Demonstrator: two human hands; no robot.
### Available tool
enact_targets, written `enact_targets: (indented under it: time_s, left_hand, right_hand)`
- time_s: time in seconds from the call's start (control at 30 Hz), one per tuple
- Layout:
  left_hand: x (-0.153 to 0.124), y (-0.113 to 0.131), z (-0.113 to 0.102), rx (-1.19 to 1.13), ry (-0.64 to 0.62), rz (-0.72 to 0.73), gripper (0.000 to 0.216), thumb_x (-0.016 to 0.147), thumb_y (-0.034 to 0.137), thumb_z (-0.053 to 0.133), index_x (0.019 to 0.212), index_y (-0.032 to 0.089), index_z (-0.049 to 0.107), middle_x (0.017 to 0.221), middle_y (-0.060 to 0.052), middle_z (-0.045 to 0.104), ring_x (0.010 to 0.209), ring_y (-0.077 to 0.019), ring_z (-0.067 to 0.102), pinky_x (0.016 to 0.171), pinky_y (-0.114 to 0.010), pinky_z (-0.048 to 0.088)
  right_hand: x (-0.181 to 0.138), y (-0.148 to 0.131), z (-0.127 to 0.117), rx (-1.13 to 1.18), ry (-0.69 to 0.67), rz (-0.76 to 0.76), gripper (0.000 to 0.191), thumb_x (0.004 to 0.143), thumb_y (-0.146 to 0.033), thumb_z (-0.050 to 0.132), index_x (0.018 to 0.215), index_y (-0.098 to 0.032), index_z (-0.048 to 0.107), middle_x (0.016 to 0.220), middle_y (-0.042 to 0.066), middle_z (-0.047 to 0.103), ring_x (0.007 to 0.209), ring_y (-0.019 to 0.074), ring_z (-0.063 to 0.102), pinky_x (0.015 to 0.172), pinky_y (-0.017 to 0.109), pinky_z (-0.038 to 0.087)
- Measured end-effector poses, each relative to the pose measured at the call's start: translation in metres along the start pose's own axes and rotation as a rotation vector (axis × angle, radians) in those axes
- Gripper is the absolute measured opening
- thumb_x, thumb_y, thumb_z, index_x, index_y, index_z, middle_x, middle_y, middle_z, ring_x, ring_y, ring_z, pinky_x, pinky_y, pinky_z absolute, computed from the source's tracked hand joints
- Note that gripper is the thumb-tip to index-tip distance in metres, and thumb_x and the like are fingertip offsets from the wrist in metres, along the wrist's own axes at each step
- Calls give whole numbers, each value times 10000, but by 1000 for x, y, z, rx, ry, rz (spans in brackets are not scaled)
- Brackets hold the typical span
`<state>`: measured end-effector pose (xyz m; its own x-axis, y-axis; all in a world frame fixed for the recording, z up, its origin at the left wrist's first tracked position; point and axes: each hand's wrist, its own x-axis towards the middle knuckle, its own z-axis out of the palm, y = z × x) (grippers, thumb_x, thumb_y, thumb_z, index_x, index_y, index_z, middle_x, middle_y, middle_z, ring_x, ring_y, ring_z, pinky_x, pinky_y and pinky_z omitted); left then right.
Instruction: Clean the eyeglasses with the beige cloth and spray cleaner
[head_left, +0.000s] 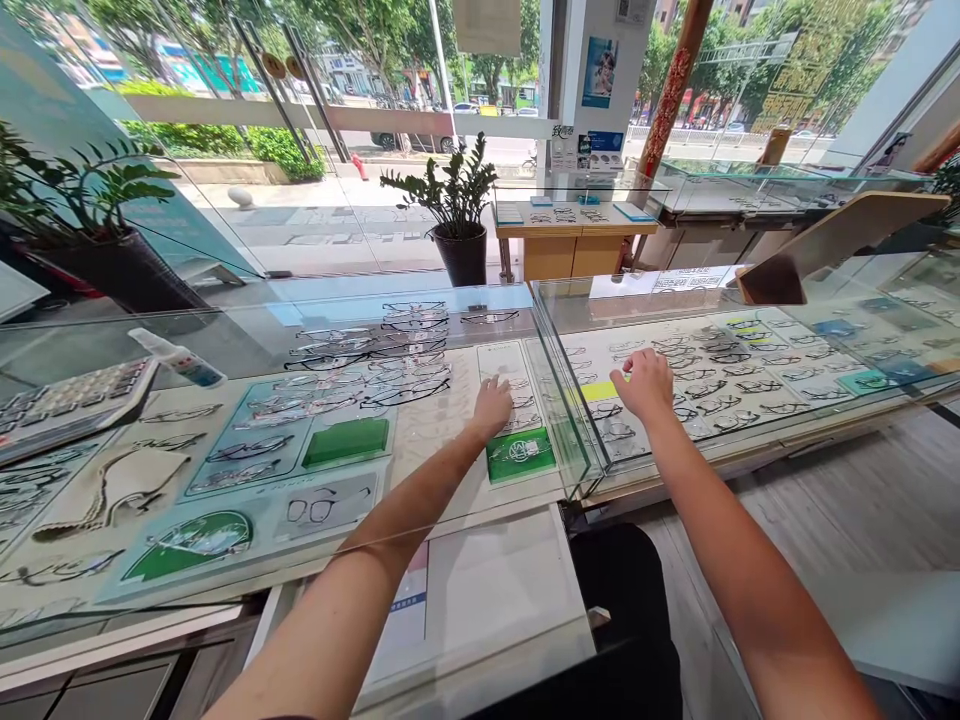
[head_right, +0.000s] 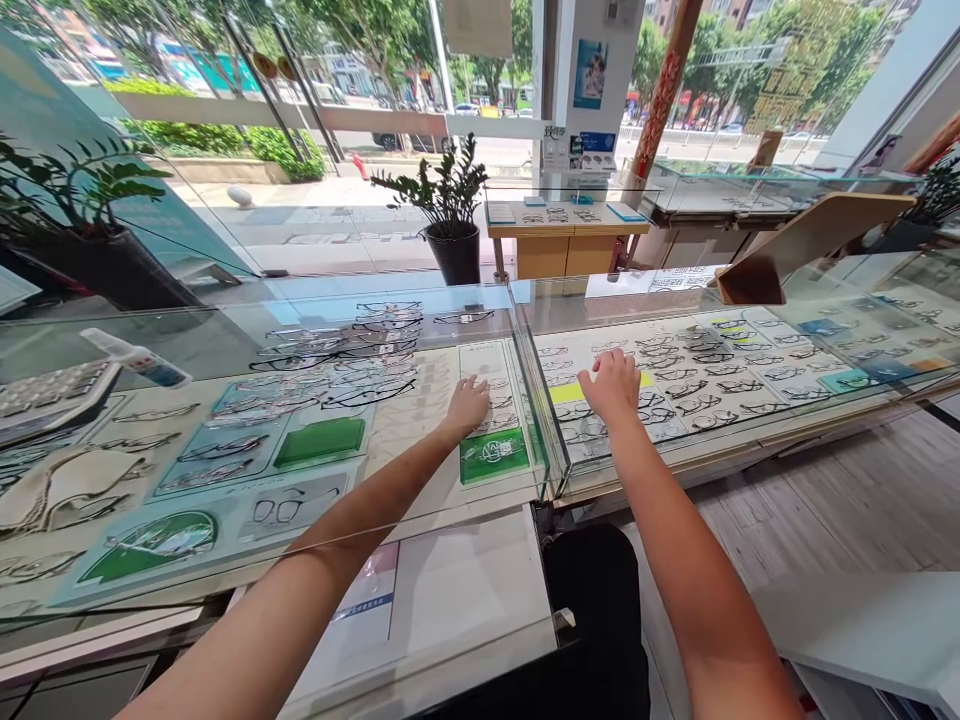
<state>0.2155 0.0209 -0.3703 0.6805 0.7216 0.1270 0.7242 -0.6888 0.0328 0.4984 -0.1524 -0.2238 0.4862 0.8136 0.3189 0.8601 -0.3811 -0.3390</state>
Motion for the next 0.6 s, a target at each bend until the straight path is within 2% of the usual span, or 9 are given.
enact_targets:
  time_s: [0.13, 0.2, 0.27, 0.33, 0.47, 0.53, 0.6]
  left_hand:
    - [-7, 7, -25, -58, 46, -7, 319, 919, 128, 573, 1121, 141, 820, 1474, -201, 680, 1517, -418, 476, 1232, -572, 322]
    - [-19, 15, -41, -104, 72, -20, 250, 939, 174, 579, 1068, 155, 792, 1344, -208, 727, 1408, -412, 551, 1153, -559, 387]
    - [-38, 27, -56, -163, 82, -22, 195, 970, 211, 561, 1009, 184, 750, 1136, -174, 763, 1213, -367, 639, 1035, -512, 452]
    - [-65, 41, -68, -231, 68, 3, 177, 996, 223, 531, 955, 210, 703, 977, -115, 752, 1037, -299, 668, 945, -443, 478]
    - [-133, 72, -90, -348, -11, 89, 97, 949, 194, 584, 866, 222, 626, 879, -55, 722, 892, -225, 662, 849, -345, 479]
    - [-169, 88, -108, -402, -91, 165, 89, 919, 208, 633, 840, 232, 598, 816, -17, 705, 796, -195, 643, 756, -310, 460]
    - [-201, 103, -136, -504, -229, 297, 130, 972, 229, 578, 845, 241, 558, 748, 6, 663, 716, -181, 598, 695, -305, 432]
  right_hand:
    - [0, 0, 1, 8, 17, -8, 162, 918, -391, 575, 878, -250, 507, 1200, 142, 663, 1100, 345, 543, 900, 477, 417]
    - [0, 0, 1, 7, 20, -6, 153, 915, -382, 576, 878, -249, 510, 1198, 142, 663, 1096, 344, 543, 899, 474, 415]
    - [-1, 0, 1, 2, 17, -7, 152, 914, -381, 577, 877, -250, 508, 1202, 143, 664, 1097, 345, 545, 900, 473, 416]
    - [0, 0, 1, -2, 11, -11, 160, 918, -389, 573, 878, -251, 504, 1209, 142, 663, 1100, 344, 548, 902, 473, 419]
    - [0, 1, 1, -10, 1, -3, 168, 920, -400, 566, 874, -253, 498, 1220, 138, 662, 1114, 344, 552, 911, 478, 424]
    - [1, 2, 2, -9, -1, 3, 160, 913, -392, 568, 870, -253, 501, 1219, 138, 663, 1113, 343, 550, 912, 478, 423]
    - [1, 3, 3, -13, 4, 1, 157, 908, -390, 570, 868, -253, 506, 1211, 140, 663, 1104, 343, 544, 911, 479, 421]
